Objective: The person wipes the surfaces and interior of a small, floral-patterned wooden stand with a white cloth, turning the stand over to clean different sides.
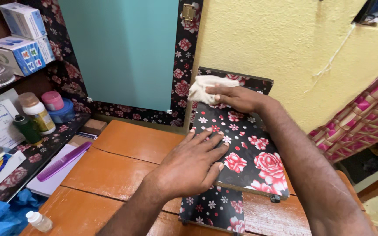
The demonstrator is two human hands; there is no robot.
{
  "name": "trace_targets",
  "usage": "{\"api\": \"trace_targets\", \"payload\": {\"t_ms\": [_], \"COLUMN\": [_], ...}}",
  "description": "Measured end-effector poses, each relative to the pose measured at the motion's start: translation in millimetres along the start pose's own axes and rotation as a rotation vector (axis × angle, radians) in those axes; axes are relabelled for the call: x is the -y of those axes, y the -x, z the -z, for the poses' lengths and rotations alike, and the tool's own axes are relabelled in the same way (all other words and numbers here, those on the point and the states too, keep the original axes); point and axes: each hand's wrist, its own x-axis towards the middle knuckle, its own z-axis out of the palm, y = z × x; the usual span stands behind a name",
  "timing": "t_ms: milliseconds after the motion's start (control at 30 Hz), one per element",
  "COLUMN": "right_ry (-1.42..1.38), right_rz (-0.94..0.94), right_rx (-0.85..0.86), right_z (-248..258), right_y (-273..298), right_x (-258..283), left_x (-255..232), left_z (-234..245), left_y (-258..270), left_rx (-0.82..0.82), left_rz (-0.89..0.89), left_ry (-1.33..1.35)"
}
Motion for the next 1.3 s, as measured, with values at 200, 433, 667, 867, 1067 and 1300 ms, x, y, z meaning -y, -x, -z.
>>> {"api": "trace_targets", "payload": {"t_ms": [200,433,667,867,1067,1300], "right_ry": [0.096,-0.148,0.094,0.319,0.521,0.514], "right_rz": [0.021,-0.111,0.282,-0.027,-0.470,-0.616], "right_rx": [-0.075,-0.040,-0.104,-0.107,-0.200,-0.379], "right_z": [-1,5,3,7,8,21], "right_y": [-15,0,-15,-4,24,57], "right_x": [-19,0,-28,-14,-10,-38], "left_x": [-3,-7,-8,7,8,6], "left_z": [6,31,18,2,0,-1], "left_y": [-1,-27,-23,-25,-24,-25], "left_rx": [-0.027,0.069,-0.027,-0.046,0.015,0.062], "left_rz": [-0.003,0.045,0.032,-0.072,-0.030,0.011], "left_ry": [0.010,-0.023,-0.004,0.053,0.054,0.058]}}
